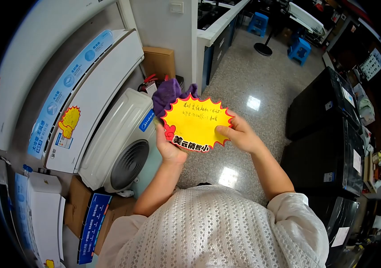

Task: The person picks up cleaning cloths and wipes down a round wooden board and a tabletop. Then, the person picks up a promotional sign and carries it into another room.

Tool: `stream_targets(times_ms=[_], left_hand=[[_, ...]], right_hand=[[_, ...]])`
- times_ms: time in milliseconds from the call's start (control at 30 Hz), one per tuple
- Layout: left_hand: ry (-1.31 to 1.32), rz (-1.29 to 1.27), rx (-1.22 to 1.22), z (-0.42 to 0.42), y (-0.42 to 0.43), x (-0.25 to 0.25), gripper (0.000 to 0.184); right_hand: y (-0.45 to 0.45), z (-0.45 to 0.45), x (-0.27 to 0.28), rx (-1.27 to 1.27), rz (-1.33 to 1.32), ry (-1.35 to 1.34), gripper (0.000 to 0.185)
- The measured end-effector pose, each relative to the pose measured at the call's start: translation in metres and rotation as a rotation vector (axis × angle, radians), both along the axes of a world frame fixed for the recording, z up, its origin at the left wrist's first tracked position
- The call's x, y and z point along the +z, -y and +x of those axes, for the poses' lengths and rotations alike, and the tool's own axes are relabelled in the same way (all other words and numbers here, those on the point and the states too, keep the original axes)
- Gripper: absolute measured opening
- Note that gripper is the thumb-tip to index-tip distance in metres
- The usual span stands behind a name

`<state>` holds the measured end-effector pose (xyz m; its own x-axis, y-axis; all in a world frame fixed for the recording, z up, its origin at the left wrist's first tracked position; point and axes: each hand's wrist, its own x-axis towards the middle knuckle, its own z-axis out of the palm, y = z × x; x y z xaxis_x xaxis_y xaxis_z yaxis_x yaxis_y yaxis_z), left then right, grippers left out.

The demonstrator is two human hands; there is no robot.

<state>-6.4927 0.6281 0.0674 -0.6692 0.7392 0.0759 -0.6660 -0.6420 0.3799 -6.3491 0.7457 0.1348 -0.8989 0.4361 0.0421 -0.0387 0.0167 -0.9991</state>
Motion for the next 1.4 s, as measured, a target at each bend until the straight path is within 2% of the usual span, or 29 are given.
stream_targets(times_ms=[33, 67, 167, 200, 333, 400, 433, 467, 500, 533, 600, 667, 767, 867, 967, 1033, 1100, 1200, 1300, 1400], left_hand=[[0.005, 0.045, -0.023, -0.004, 0.003, 0.0, 0.068], [0.052, -0.025, -0.073, -0.007, 0.006, 0.002, 0.081], [0.016, 0.004, -0.145, -0.014, 0.006, -0.001, 0.078], [-0.06, -0.128, -0.075, -0.015, 0.006, -0.005, 0.073], [0.024, -0.119, -0.13, -0.02, 0.006, -0.007, 0.07], [0.057, 0.133, -0.37, -0.026, 0.012, -0.015, 0.068], [0.07, 0.228, -0.372, -0.027, 0.01, -0.015, 0.063], [0.21, 0.304, -0.352, -0.026, 0.007, -0.02, 0.058], [0.141, 0.113, -0.248, -0.028, 0.004, -0.037, 0.064], [0.118, 0.102, -0.341, -0.03, 0.009, -0.04, 0.06], [0.031, 0.127, -0.341, -0.054, 0.026, -0.027, 0.06], [-0.006, 0.158, -0.39, -0.048, 0.034, -0.006, 0.06], [0.037, 0.136, -0.507, -0.028, 0.037, -0.015, 0.059], [0.024, 0.098, -0.372, -0.031, 0.044, -0.01, 0.06], [0.111, -0.168, -0.054, -0.034, 0.057, 0.009, 0.057], [0.077, -0.059, -0.013, -0.052, 0.064, -0.014, 0.055], [0.067, 0.008, -0.013, -0.063, 0.076, -0.03, 0.055], [0.051, -0.01, 0.106, -0.064, 0.097, -0.03, 0.057], [0.065, 0.0, 0.198, -0.065, 0.115, -0.03, 0.058], [0.065, -0.01, 0.256, -0.063, 0.133, -0.026, 0.057]], right_hand=[[-0.001, 0.0, 0.002, 0.007, -0.011, 0.017, 0.035], [-0.004, 0.0, 0.001, 0.022, -0.015, 0.054, 0.036], [-0.009, -0.002, 0.0, 0.06, -0.044, 0.141, 0.036], [-0.009, -0.003, 0.001, 0.069, -0.067, 0.157, 0.037], [-0.009, -0.012, -0.003, 0.13, -0.1, 0.112, 0.039], [-0.008, -0.012, 0.001, 0.174, -0.059, 0.154, 0.039], [-0.004, -0.017, 0.01, 0.203, -0.033, 0.203, 0.044], [-0.005, -0.018, -0.001, 0.256, -0.014, 0.072, 0.048], [-0.003, -0.02, -0.003, 0.29, -0.053, 0.089, 0.048], [-0.002, -0.021, -0.017, 0.277, -0.062, 0.058, 0.047], [-0.007, -0.021, -0.036, 0.299, -0.182, 0.213, 0.043], [-0.005, -0.019, -0.03, 0.284, -0.249, 0.193, 0.04], [-0.002, -0.013, -0.039, 0.31, -0.315, 0.162, 0.043], [0.0, -0.01, -0.036, 0.311, -0.307, 0.033, 0.042], [-0.007, 0.001, -0.003, 0.163, -0.312, -0.069, 0.047], [-0.018, 0.002, 0.008, 0.039, -0.252, -0.26, 0.041], [-0.032, 0.007, 0.018, -0.035, -0.288, -0.361, 0.046], [-0.047, 0.011, 0.031, -0.058, -0.393, -0.544, 0.047], [-0.058, 0.004, 0.037, -0.222, -0.321, -0.627, 0.044], [-0.065, 0.004, 0.036, -0.285, -0.274, -0.576, 0.037]])
